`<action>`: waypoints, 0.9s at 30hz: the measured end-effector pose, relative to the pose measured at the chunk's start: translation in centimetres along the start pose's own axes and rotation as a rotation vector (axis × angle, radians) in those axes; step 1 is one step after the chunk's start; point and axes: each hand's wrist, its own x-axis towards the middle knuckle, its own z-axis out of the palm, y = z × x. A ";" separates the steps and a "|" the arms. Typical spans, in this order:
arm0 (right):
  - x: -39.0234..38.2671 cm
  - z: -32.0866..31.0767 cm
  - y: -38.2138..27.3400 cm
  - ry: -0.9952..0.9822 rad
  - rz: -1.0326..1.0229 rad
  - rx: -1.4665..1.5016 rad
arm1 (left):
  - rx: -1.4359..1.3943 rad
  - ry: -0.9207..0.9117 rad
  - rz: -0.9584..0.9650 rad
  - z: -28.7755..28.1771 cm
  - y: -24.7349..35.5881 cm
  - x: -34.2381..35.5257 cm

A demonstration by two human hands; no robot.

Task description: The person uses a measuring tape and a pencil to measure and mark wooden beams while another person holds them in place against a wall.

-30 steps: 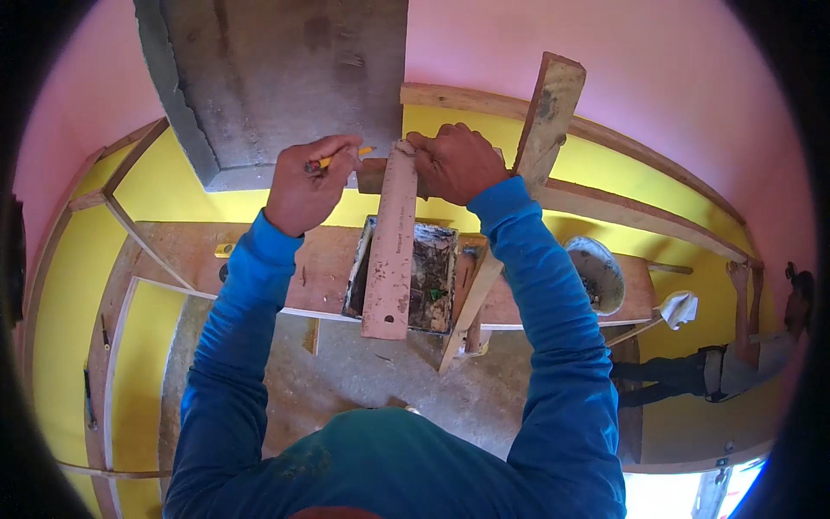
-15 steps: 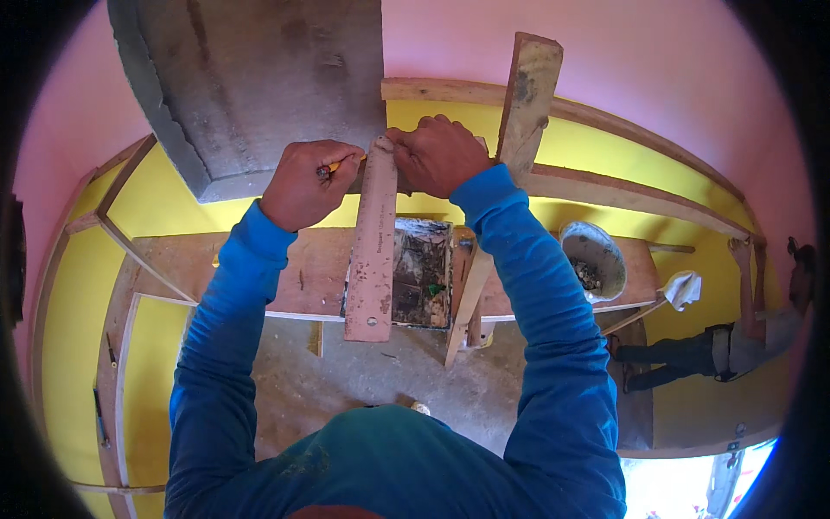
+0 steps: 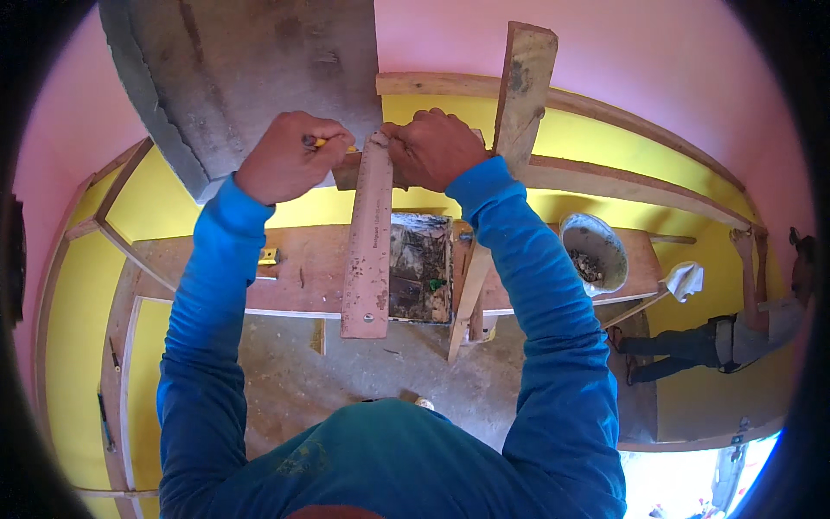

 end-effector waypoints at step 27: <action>-0.9 -2.3 -2.4 0.029 -0.081 -0.157 | -0.609 0.013 -0.359 3.8 2.1 -15.3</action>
